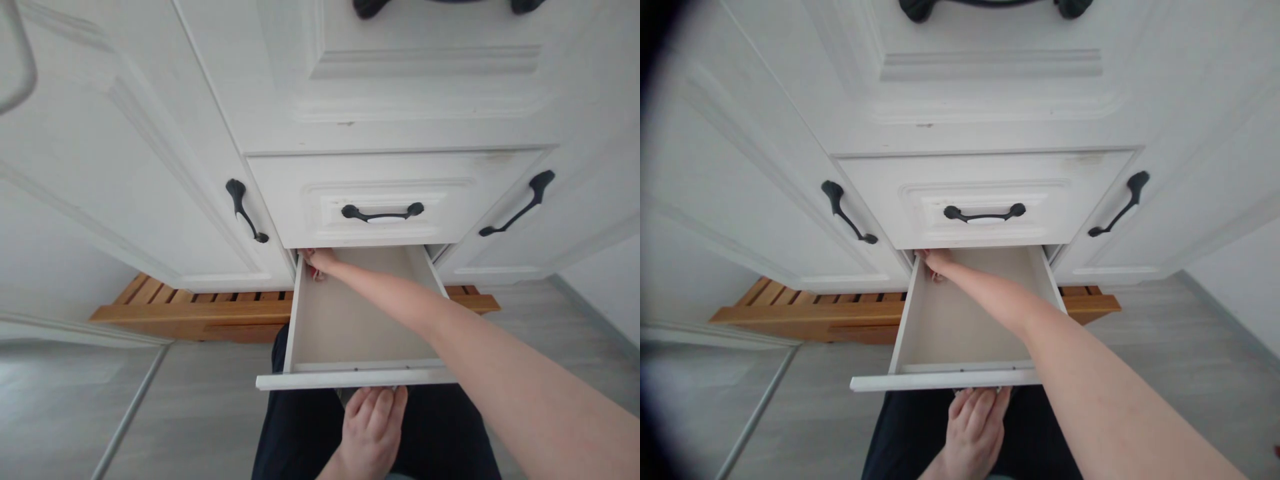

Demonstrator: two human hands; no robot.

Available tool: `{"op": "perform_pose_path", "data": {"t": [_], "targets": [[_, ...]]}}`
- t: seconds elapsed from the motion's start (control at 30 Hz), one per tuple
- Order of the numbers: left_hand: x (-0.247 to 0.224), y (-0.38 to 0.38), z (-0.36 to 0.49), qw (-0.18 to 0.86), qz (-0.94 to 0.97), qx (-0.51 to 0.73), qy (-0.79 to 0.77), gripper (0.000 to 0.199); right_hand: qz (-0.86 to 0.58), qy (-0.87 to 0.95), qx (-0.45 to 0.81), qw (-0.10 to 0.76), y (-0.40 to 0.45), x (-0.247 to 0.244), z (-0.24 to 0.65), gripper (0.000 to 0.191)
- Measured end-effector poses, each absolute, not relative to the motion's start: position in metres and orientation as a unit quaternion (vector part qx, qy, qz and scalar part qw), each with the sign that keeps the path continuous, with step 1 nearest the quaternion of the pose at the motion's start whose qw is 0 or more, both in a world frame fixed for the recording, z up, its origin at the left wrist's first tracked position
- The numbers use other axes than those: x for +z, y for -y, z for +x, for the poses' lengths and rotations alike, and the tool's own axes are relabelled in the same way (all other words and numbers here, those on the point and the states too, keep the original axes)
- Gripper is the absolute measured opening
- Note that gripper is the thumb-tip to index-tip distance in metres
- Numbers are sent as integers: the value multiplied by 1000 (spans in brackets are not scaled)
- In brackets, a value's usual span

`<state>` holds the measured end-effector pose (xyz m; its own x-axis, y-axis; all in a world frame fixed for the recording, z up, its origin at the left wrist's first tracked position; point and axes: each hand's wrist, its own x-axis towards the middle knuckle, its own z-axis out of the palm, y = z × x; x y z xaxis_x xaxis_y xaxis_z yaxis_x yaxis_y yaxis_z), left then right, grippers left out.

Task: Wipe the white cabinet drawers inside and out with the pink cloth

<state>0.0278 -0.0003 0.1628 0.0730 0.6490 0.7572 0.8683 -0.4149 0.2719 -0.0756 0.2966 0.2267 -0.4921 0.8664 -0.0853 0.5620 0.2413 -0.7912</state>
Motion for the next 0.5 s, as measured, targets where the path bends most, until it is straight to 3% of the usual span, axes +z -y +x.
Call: {"op": "perform_pose_path", "data": {"t": [0.1, 0.3, 0.5], "targets": [[162, -3, 29, 134, -711, -451, 522, 33, -447, 788, 393, 158, -294, 224, -71, 28], [156, -1, 31, 134, -705, -443, 537, 36, -313, 841, 422, 128, -243, 219, -28, 74], [156, 1, 29, 126, -718, -429, 534, 37, -107, 853, 509, 38, -181, 222, 9, 54]]}}
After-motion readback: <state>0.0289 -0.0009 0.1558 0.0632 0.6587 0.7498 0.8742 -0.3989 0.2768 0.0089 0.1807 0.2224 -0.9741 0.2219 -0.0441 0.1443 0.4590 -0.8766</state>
